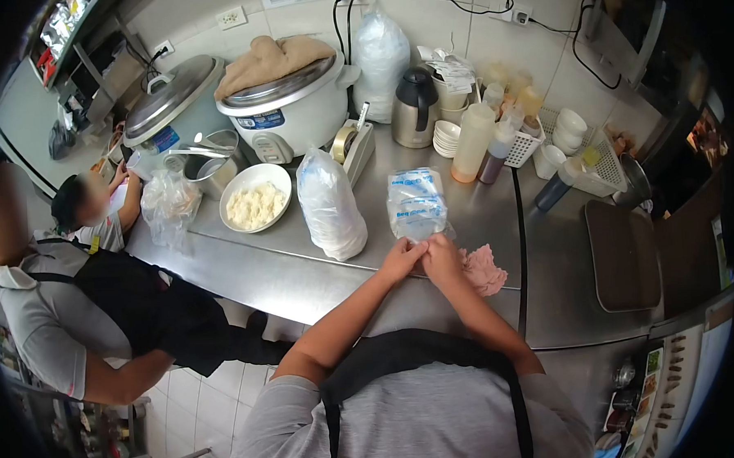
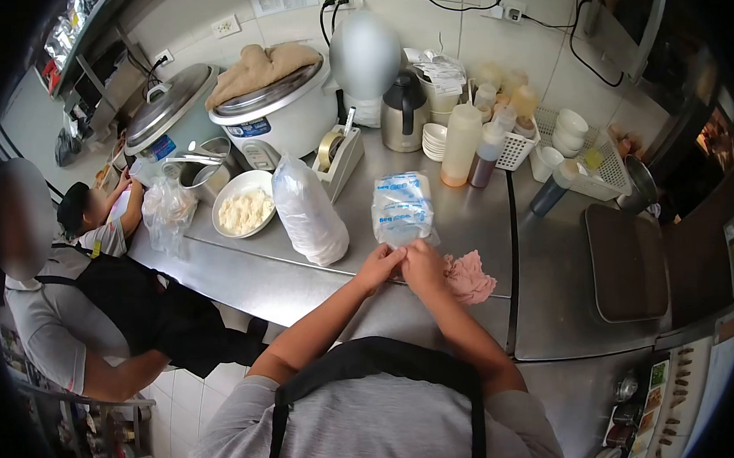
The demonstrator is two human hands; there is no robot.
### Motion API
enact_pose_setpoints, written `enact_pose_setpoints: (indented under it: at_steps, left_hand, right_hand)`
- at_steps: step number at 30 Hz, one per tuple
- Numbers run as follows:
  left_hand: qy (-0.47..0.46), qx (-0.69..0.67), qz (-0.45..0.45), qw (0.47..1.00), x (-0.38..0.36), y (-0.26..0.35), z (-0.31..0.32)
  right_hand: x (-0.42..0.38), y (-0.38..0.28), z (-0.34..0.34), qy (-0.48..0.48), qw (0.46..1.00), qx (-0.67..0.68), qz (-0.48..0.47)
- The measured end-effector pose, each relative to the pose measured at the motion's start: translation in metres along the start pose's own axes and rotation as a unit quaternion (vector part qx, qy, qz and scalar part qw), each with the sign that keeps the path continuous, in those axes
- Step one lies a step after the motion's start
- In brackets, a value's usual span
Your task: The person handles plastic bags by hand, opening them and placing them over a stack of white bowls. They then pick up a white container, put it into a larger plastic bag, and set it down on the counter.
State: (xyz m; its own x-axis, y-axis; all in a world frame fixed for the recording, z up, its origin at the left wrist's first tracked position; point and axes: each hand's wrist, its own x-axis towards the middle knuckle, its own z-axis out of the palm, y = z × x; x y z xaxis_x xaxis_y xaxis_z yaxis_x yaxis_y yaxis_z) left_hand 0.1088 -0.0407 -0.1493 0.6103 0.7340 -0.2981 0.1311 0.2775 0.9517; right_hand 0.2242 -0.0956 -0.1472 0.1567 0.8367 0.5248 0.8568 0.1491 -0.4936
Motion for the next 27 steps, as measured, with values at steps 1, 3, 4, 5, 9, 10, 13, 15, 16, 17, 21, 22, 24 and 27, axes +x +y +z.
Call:
enact_pose_setpoints:
  at_steps: [1,3,4,5,9,10,13,15,16,17,21,22,24,27]
  left_hand:
    - [0.020,-0.042,-0.014,0.999,0.004,-0.005,-0.002]
    - [0.058,-0.125,-0.042,0.990,0.009,-0.015,-0.007]
    - [0.086,-0.146,-0.029,0.985,0.009,-0.019,-0.010]
    - [0.090,-0.144,-0.048,0.984,0.010,-0.023,-0.015]
    - [0.094,-0.145,-0.091,0.981,-0.003,-0.016,-0.024]
    - [0.092,-0.148,-0.094,0.980,-0.006,-0.015,-0.026]
    - [0.044,-0.137,-0.103,0.984,-0.010,-0.018,-0.029]
    - [0.055,-0.222,-0.110,0.967,-0.013,-0.016,-0.028]
    - [0.061,-0.264,-0.113,0.956,-0.014,-0.015,-0.029]
    - [0.075,-0.286,-0.113,0.948,-0.013,-0.016,-0.032]
    - [0.053,-0.300,-0.102,0.947,-0.002,-0.013,-0.039]
    - [0.020,-0.280,-0.103,0.954,0.000,-0.011,-0.037]
    - [-0.018,-0.251,-0.108,0.962,0.003,-0.014,-0.032]
    - [-0.004,-0.269,-0.114,0.956,0.008,-0.016,-0.027]
  right_hand:
    - [-0.003,-0.006,-0.003,-0.028,0.999,0.019,-0.011]
    - [-0.010,-0.019,-0.012,-0.083,0.994,0.057,-0.030]
    - [-0.014,-0.017,-0.006,-0.069,0.991,0.113,0.001]
    - [-0.016,-0.011,0.002,-0.056,0.986,0.153,0.031]
    - [-0.008,-0.008,0.011,-0.026,0.983,0.173,0.052]
    - [-0.002,-0.010,0.010,-0.024,0.989,0.143,0.032]
    - [0.006,-0.001,0.021,-0.101,0.993,0.059,0.001]
    - [0.009,0.008,0.028,-0.090,0.988,0.123,0.024]
    - [0.010,0.013,0.032,-0.085,0.984,0.155,0.035]
    - [0.008,0.017,0.035,-0.066,0.974,0.192,0.100]
    - [0.004,0.010,0.020,-0.004,0.962,0.222,0.158]
    - [0.005,0.003,0.015,0.008,0.971,0.205,0.123]
    - [0.008,0.002,0.018,-0.005,0.985,0.149,0.089]
    - [0.003,0.018,0.027,-0.027,0.974,0.182,0.130]
